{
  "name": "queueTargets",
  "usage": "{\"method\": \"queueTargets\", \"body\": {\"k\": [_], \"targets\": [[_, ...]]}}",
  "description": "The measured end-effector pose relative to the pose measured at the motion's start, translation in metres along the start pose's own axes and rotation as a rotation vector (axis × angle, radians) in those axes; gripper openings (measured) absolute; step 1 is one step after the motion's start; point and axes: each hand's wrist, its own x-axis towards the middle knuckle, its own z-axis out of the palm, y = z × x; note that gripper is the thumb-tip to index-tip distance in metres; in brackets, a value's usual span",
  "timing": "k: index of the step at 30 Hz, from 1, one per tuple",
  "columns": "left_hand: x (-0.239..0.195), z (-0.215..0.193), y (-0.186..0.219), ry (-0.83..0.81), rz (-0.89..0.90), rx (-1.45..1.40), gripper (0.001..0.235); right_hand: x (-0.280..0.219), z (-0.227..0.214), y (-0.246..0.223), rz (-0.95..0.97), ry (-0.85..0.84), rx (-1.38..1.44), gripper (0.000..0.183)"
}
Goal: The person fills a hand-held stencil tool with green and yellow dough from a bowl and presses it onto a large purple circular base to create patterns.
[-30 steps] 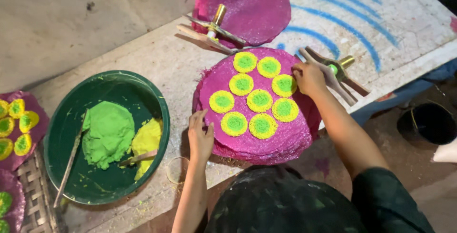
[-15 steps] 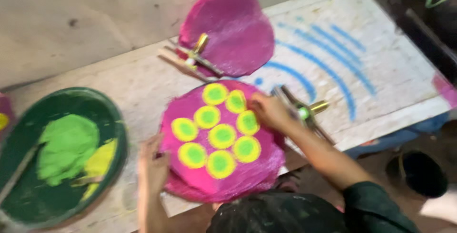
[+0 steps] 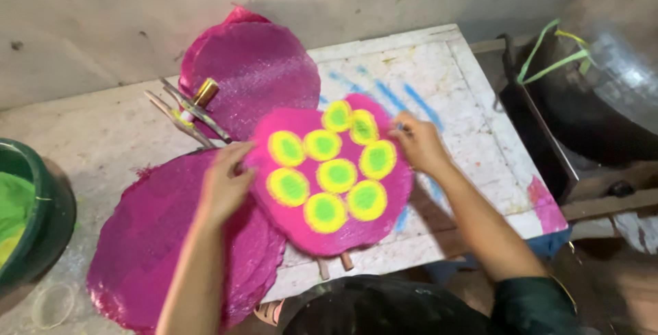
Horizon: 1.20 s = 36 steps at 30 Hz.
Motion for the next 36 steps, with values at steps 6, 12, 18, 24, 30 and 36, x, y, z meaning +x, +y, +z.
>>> {"method": "queueTargets", "body": {"k": [6,12,18,24,30,36], "targets": [[0.133,0.215,-0.032,0.004,0.136,-0.126,0.053,0.036,-0.099,0.126,0.172,0.135,-0.245,0.009],[0.248,0.33,-0.018,0.101,0.32,-0.143,0.056,0.103,-0.14,0.223,0.08,0.339,-0.347,0.017],[0.253,0.315,-0.02,-0.109,-0.051,-0.02,0.046,0.103,-0.105,0.264,0.205,0.448,-0.416,0.062],[0.094,0.186,-0.061,-0.042,-0.021,-0.245,0.041,0.018,0.014,0.205,0.181,0.357,0.038,0.033],[-0.09,0.007,-0.019,0.477,-0.346,-0.08,0.037,-0.072,0.084,0.082,0.169,0.009,0.219,0.043],[-0.204,-0.061,-0.046,0.973,-0.365,-0.019,0.027,-0.112,0.105,-0.003,-0.036,-0.146,0.019,0.064]]}}
